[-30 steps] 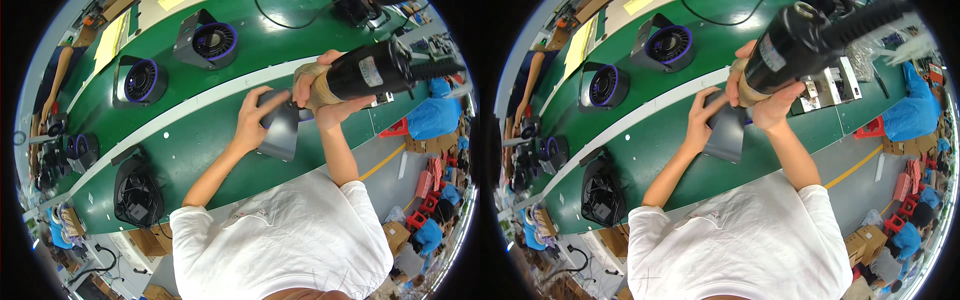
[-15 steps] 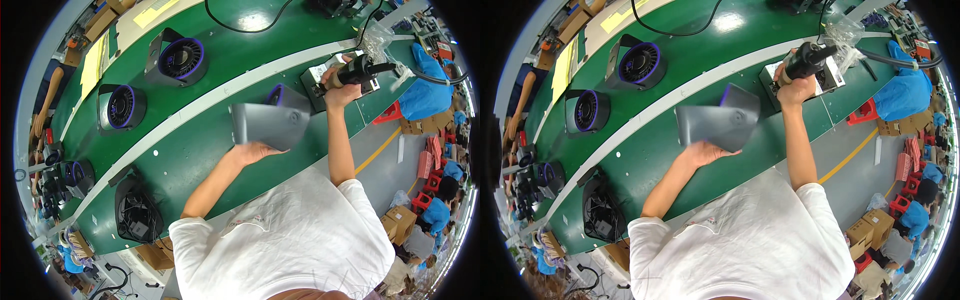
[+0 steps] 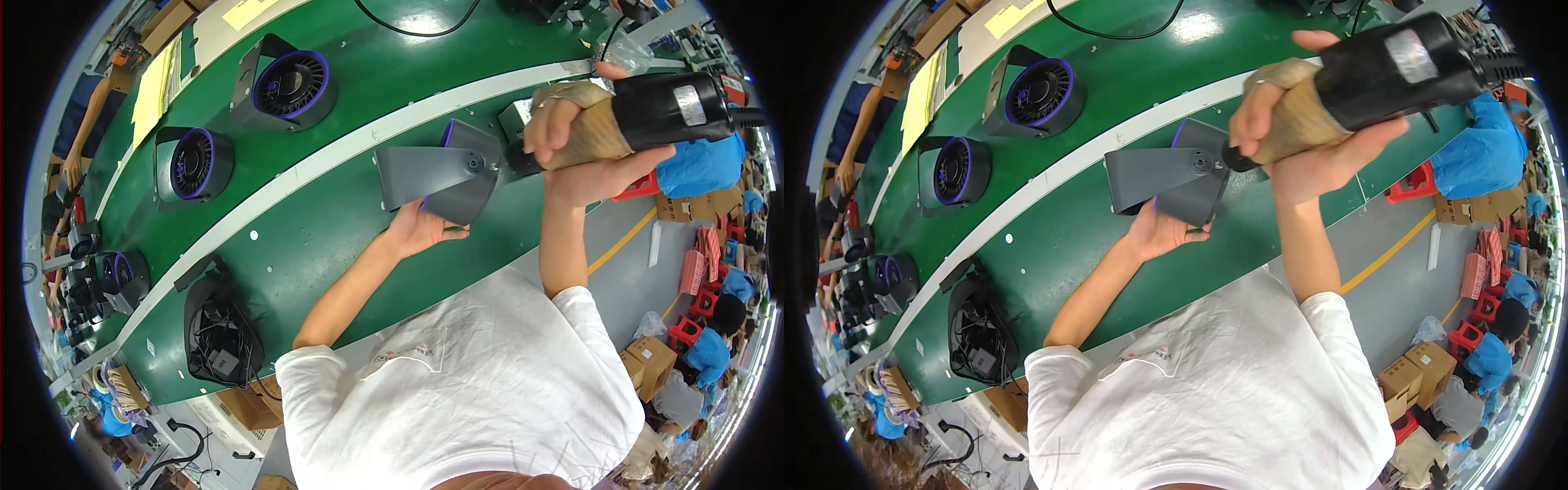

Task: The person attaches plastic housing components together with screws using an electric screwdriver.

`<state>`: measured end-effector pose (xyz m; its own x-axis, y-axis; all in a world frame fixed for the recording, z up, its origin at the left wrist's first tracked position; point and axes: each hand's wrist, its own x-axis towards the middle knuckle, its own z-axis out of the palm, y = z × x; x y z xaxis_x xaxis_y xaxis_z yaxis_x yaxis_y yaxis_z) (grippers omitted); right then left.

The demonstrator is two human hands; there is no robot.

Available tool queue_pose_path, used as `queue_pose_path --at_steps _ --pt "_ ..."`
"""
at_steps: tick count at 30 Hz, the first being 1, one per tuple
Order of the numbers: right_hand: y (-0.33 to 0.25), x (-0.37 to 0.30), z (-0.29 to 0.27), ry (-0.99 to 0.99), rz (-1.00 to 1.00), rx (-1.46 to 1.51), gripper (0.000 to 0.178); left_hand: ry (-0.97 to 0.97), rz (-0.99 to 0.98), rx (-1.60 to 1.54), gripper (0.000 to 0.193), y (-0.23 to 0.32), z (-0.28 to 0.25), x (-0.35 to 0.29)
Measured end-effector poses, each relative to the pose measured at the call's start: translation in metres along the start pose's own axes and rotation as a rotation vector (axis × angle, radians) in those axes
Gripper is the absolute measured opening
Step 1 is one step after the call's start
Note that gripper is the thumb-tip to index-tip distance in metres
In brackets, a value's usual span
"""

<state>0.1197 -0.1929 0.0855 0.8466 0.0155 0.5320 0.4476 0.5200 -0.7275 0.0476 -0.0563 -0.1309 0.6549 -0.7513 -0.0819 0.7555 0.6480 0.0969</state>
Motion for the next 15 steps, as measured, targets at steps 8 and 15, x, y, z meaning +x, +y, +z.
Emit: queue_pose_path --at_steps 8,15 --pt "0.019 -0.004 0.010 -0.045 0.026 -0.205 0.097 0.027 0.001 0.009 0.065 -0.001 0.006 -0.001" --pt "0.020 -0.009 0.016 -0.131 0.034 -0.194 0.097 0.016 -0.004 -0.002 0.058 -0.002 0.006 -0.002"
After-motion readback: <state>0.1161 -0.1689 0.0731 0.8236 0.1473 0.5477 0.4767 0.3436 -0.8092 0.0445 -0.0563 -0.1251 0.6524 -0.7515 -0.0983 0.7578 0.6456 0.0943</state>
